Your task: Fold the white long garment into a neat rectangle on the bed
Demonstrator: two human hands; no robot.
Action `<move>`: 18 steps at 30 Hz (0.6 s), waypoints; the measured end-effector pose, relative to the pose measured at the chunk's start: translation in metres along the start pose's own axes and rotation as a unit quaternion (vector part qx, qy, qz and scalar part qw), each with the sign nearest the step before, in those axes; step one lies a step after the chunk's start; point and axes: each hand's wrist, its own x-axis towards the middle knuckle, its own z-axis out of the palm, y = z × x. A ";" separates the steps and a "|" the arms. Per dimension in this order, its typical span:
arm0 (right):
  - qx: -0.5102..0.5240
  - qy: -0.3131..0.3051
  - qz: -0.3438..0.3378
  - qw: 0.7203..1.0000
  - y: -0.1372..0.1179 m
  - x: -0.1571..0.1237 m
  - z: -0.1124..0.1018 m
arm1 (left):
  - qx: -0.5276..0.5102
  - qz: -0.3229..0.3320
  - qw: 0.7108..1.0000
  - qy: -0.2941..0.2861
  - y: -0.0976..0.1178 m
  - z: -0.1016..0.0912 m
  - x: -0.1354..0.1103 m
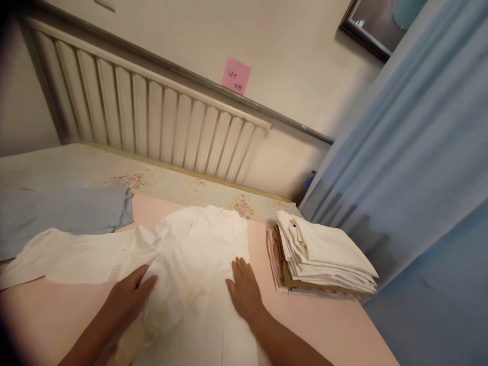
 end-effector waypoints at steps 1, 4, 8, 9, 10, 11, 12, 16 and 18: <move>-0.002 0.005 0.002 1.000 -0.002 0.000 -0.001 | 0.033 0.005 0.999 -0.008 -0.002 -0.003 0.001; -0.003 0.016 0.004 1.000 -0.005 0.004 -0.006 | 0.096 0.023 0.995 -0.030 -0.011 -0.012 0.004; -0.001 0.024 0.017 1.000 -0.006 0.007 -0.009 | 0.098 0.026 0.992 -0.069 -0.019 -0.025 0.007; 0.000 0.024 0.019 1.000 -0.006 0.007 -0.009 | 0.096 0.024 0.992 -0.079 -0.019 -0.028 0.007; 0.002 0.024 0.020 1.000 -0.006 0.006 -0.010 | 0.097 0.022 0.991 -0.085 -0.019 -0.031 0.007; 0.004 0.023 0.020 1.000 -0.006 0.006 -0.010 | 0.105 0.019 0.991 -0.082 -0.018 -0.034 0.006; 0.006 0.021 0.021 1.000 -0.005 0.006 -0.010 | 0.121 0.016 0.990 -0.071 -0.018 -0.036 0.005; 0.016 0.019 0.026 0.999 -0.005 0.005 -0.010 | 0.218 -0.004 0.976 -0.024 -0.019 -0.043 0.002; 0.018 0.020 0.026 0.999 -0.006 0.006 -0.011 | 0.251 -0.020 0.967 -0.024 -0.024 -0.045 0.001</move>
